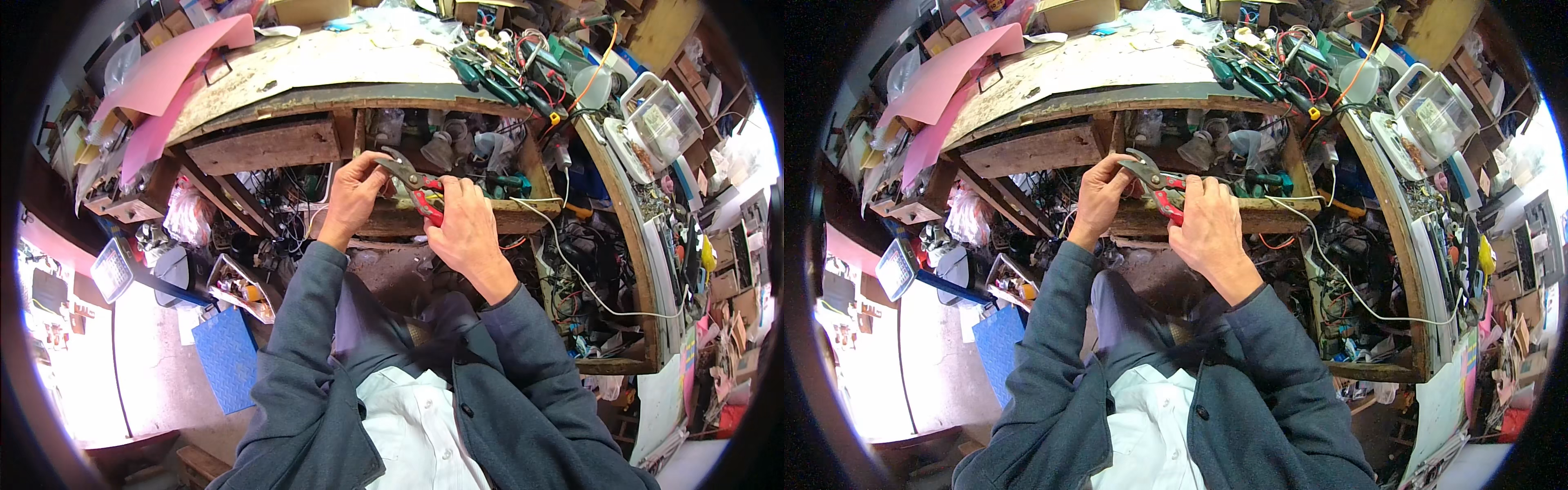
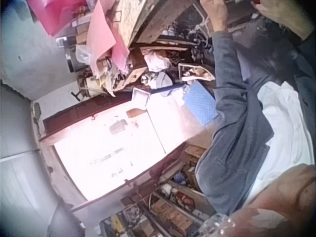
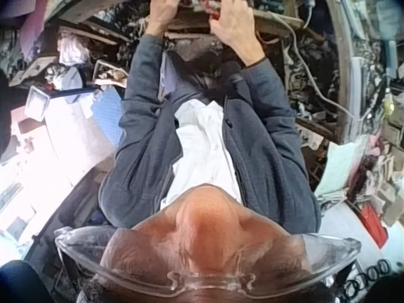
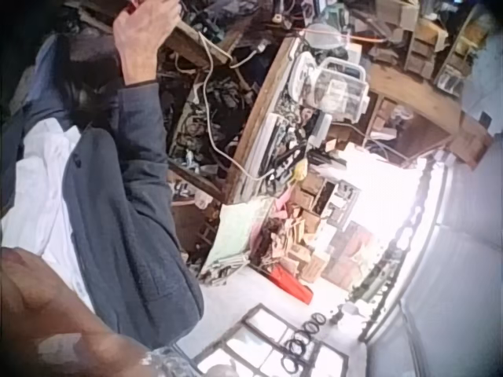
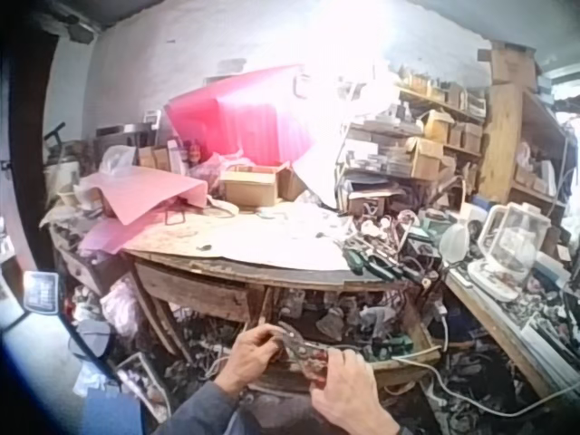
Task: The person strips insulation from wires, cuts them with pliers, and twists the exposed strands together. They handle multiple small wires and use pliers and wire cutters throughout the process.
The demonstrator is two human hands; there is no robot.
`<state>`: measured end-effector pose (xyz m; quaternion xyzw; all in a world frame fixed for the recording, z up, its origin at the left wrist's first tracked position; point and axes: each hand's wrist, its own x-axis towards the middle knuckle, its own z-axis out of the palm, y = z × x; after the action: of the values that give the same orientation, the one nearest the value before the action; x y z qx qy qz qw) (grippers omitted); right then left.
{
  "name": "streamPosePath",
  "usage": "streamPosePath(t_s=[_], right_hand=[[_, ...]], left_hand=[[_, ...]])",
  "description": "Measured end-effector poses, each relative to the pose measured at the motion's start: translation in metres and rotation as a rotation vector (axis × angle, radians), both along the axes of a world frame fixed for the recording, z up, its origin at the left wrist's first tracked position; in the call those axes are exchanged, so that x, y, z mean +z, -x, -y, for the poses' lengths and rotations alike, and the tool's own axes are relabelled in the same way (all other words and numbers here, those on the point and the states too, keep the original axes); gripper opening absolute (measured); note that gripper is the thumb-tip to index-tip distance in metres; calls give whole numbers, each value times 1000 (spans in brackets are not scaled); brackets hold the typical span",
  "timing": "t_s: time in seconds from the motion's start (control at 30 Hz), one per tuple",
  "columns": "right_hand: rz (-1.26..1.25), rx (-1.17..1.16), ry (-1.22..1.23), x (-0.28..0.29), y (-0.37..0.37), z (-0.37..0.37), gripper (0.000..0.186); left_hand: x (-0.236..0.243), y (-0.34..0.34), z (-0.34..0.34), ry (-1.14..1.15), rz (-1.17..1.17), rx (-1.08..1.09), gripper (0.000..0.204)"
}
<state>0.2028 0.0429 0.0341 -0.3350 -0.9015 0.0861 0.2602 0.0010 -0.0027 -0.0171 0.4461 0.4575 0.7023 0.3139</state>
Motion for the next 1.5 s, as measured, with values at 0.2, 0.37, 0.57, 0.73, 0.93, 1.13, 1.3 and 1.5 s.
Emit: streamPosePath(t_s=[0.2, 0.37, 0.57, 0.73, 0.93, 1.13, 1.3, 1.5], right_hand=[[15, -8, -8, 1, 1, 1, 54], [7, -13, -13, 0, 0, 1, 54], [18, 4, -16, 1, 1, 0, 55], [35, 3, -15, 2, 0, -1, 54], [51, 1, -6, 3, -1, -1, 54], [48, 11, -20, 4, 0, -1, 53], [94, 9, -3, 5, -1, -3, 48], [128, -2, 12, 10, 0, -2, 48]], left_hand=[[3, -2, 0, 5, -5, 15, 11], [3, -2, 1, -5, 3, 11, 11], [6, -3, 3, 30, -12, 32, 11], [5, -1, 2, 14, 6, 4, 11], [5, -1, 3, 24, -5, 6, 11], [6, -1, 3, 7, 3, -7, 11], [4, 0, 2, 7, 24, -19, 11], [3, 0, 2, 2, 15, -9, 12]])
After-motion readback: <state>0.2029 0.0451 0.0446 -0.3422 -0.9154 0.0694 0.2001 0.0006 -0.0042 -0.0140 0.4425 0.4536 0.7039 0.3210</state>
